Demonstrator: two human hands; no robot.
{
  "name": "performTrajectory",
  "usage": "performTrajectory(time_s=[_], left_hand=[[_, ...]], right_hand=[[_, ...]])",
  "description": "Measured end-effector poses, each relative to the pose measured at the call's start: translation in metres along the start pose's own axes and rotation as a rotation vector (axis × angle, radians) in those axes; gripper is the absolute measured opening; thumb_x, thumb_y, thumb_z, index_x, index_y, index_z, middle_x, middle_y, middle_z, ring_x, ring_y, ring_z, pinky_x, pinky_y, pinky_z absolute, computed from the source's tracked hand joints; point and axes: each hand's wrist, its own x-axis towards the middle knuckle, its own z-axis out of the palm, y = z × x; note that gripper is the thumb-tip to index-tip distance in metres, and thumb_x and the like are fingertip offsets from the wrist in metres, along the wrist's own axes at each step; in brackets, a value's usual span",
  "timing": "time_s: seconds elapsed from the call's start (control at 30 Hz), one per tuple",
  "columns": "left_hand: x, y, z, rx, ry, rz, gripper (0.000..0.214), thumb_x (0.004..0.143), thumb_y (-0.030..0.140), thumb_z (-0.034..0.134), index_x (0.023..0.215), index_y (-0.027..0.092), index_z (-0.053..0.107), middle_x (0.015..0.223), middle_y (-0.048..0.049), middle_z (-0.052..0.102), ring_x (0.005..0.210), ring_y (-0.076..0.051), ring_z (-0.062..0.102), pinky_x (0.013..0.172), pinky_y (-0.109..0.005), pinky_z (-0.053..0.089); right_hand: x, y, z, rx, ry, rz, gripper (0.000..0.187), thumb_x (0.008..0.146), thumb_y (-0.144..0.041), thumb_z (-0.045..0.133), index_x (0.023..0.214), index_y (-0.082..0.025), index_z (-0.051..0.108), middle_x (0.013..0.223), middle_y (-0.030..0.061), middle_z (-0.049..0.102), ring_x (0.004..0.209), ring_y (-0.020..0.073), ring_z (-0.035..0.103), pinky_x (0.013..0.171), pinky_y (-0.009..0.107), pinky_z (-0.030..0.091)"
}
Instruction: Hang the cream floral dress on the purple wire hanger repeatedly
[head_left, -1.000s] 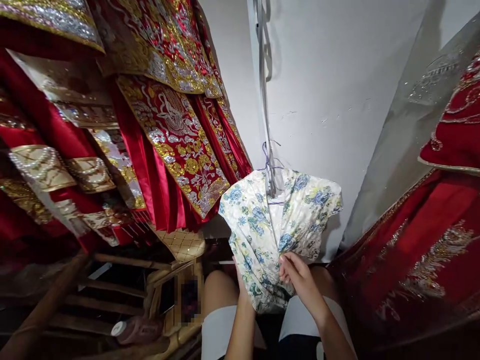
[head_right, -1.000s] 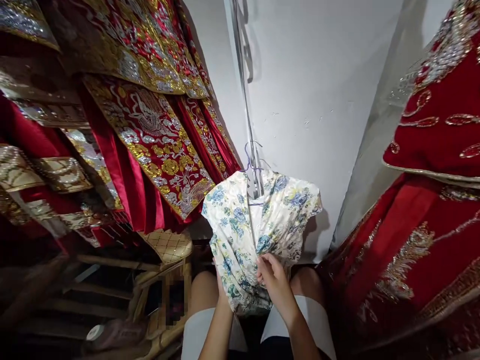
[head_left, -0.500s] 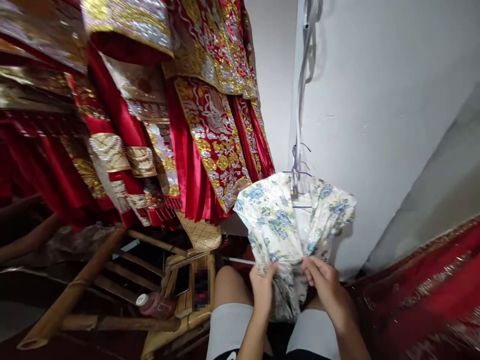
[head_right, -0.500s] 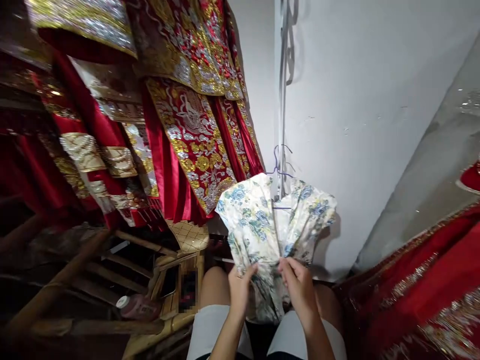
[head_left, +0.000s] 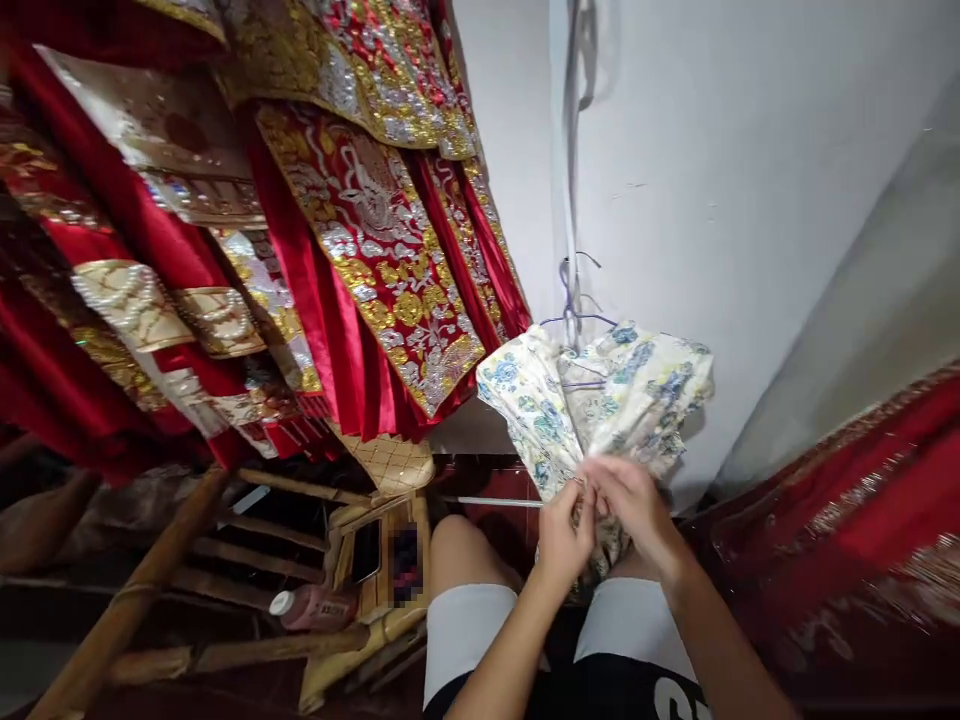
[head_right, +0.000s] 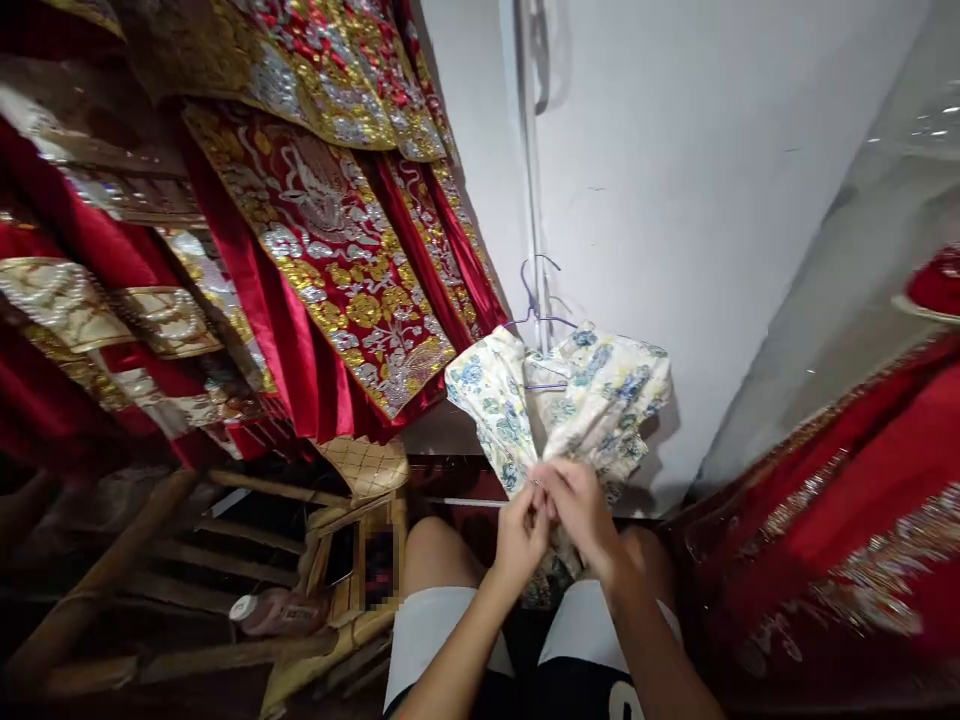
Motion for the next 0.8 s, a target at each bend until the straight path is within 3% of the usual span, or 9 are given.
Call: performTrajectory(time_s=[0.07,0.17,0.27,0.37,0.47,0.5,0.57,0.67,0.8], left_hand=[[0.005,-0.005,0.002,0.102,-0.048,0.018,0.02,0.094,0.031,0.044,0.077,0.025,0.051,0.064,-0.0012,0.052,0.06,-0.019,0.051,0.06,-0.03,0.036],[0.009,-0.016,0.002,0.233,-0.167,0.089,0.017,0.094,0.027,0.044,0.077,0.025,0.049,0.057,0.0012,0.047,0.055,-0.019,0.049,0.057,-0.03,0.03],[0.022,-0.016,-0.011,0.299,-0.307,0.178,0.016,0.093,0.026,0.048,0.077,0.025,0.05,0.058,0.0011,0.05,0.056,-0.019,0.052,0.056,-0.029,0.031],[0.052,0.01,-0.04,0.195,-0.269,0.263,0.015,0.093,0.03,0.054,0.08,0.023,0.056,0.07,-0.0009,0.062,0.066,-0.019,0.06,0.064,-0.027,0.041],[0.093,0.054,-0.076,0.002,0.176,0.338,0.015,0.096,0.035,0.054,0.102,0.022,0.058,0.087,-0.0036,0.066,0.08,-0.018,0.064,0.077,-0.029,0.048],[0.106,0.069,-0.087,-0.023,0.255,0.376,0.021,0.097,0.035,0.053,0.113,0.021,0.057,0.09,-0.0043,0.066,0.082,-0.018,0.064,0.078,-0.029,0.049],[0.128,0.097,-0.103,0.043,0.171,0.448,0.023,0.099,0.032,0.049,0.117,0.021,0.058,0.091,-0.0042,0.067,0.081,-0.018,0.063,0.078,-0.029,0.048],[0.145,0.127,-0.115,0.223,0.059,0.532,0.016,0.097,0.029,0.052,0.095,0.02,0.064,0.083,-0.0029,0.067,0.075,-0.017,0.059,0.073,-0.028,0.044],[0.144,0.142,-0.124,0.211,0.11,0.565,0.015,0.094,0.028,0.059,0.085,0.019,0.065,0.078,-0.0008,0.066,0.074,-0.015,0.059,0.072,-0.026,0.042]], right_hand=[[0.034,-0.038,-0.002,0.066,0.091,-0.036,0.035,0.075,-0.051,0.07,0.063,-0.017,0.066,0.048,-0.0011,0.056,0.039,0.0092,0.039,0.039,0.023,0.025],[0.079,-0.095,-0.003,0.121,0.113,-0.133,0.025,0.078,-0.034,0.068,0.063,-0.014,0.068,0.051,0.0016,0.061,0.039,0.0073,0.041,0.04,0.021,0.027],[0.092,-0.124,0.001,0.054,0.034,-0.199,0.02,0.084,-0.025,0.061,0.071,-0.013,0.07,0.053,0.0018,0.064,0.038,0.0072,0.042,0.04,0.021,0.028],[0.081,-0.117,0.006,-0.101,0.002,-0.345,0.02,0.087,-0.023,0.055,0.078,-0.015,0.071,0.056,-0.0003,0.065,0.042,0.0088,0.046,0.043,0.021,0.032],[0.07,-0.099,0.005,-0.189,0.0,-0.434,0.021,0.088,-0.024,0.052,0.079,-0.017,0.069,0.056,-0.0025,0.063,0.046,0.0107,0.05,0.047,0.022,0.037],[0.068,-0.095,0.003,-0.192,-0.002,-0.435,0.021,0.088,-0.024,0.051,0.077,-0.017,0.068,0.055,-0.003,0.061,0.047,0.0112,0.05,0.048,0.022,0.038],[0.068,-0.093,-0.002,-0.181,-0.001,-0.436,0.023,0.087,-0.024,0.05,0.072,-0.018,0.065,0.052,-0.0038,0.057,0.047,0.0118,0.05,0.05,0.023,0.039],[0.069,-0.095,-0.011,-0.202,0.048,-0.447,0.026,0.088,-0.028,0.05,0.067,-0.019,0.062,0.049,-0.004,0.053,0.046,0.0121,0.048,0.049,0.024,0.035],[0.07,-0.08,-0.018,-0.324,0.163,-0.43,0.03,0.087,-0.036,0.055,0.062,-0.02,0.06,0.046,-0.0043,0.048,0.044,0.0118,0.04,0.048,0.026,0.027]])
